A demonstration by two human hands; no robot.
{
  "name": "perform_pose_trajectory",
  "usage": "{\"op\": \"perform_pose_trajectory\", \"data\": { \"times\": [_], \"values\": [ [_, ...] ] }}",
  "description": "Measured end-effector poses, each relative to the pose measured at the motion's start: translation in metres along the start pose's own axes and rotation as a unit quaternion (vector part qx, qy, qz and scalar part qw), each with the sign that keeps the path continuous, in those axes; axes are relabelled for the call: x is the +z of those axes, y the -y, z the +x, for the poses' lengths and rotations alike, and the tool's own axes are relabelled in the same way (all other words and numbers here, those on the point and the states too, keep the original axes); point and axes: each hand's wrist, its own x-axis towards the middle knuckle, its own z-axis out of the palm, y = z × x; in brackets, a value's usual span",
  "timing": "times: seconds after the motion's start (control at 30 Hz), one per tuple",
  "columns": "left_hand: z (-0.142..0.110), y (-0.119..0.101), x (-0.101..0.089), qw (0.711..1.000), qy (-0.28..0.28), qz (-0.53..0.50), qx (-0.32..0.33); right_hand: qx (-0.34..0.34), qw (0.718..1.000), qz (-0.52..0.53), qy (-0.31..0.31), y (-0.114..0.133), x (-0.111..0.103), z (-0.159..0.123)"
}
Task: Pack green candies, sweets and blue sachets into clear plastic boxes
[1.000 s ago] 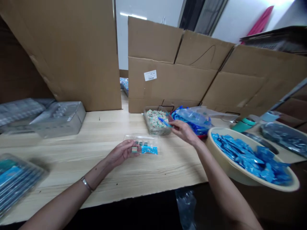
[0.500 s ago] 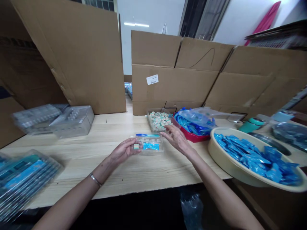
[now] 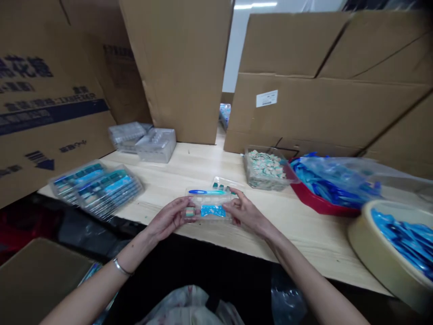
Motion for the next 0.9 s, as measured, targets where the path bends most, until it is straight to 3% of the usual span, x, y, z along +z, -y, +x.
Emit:
{"op": "perform_pose_trajectory", "data": {
  "times": [0.13, 0.23, 0.33, 0.43, 0.53, 0.73, 0.9],
  "values": [
    [-0.031, 0.006, -0.017, 0.998, -0.047, 0.011, 0.026, -0.015, 0.994, -0.105, -0.028, -0.017, 0.051, 0.020],
    [-0.049, 0.011, -0.030, 0.996, -0.084, 0.023, 0.028, -0.024, 0.984, -0.175, -0.007, -0.023, 0.065, 0.027],
    [-0.059, 0.014, -0.044, 0.993, -0.109, 0.029, 0.025, -0.088, 0.958, -0.264, -0.061, -0.019, 0.044, 0.028],
    [-0.063, 0.014, -0.054, 0.990, -0.134, 0.028, 0.021, -0.211, 0.889, -0.392, -0.110, -0.020, 0.005, 0.030],
    [-0.066, 0.014, -0.057, 0.990, -0.142, 0.015, 0.015, -0.244, 0.814, -0.521, -0.077, -0.033, -0.020, 0.029],
    [-0.075, 0.012, -0.051, 0.987, -0.155, 0.034, -0.001, -0.222, 0.687, -0.691, -0.032, -0.049, -0.016, 0.020],
    [-0.079, 0.013, -0.053, 0.983, -0.162, 0.084, -0.006, -0.248, 0.655, -0.712, -0.049, -0.051, -0.021, 0.022]
  ]
}}
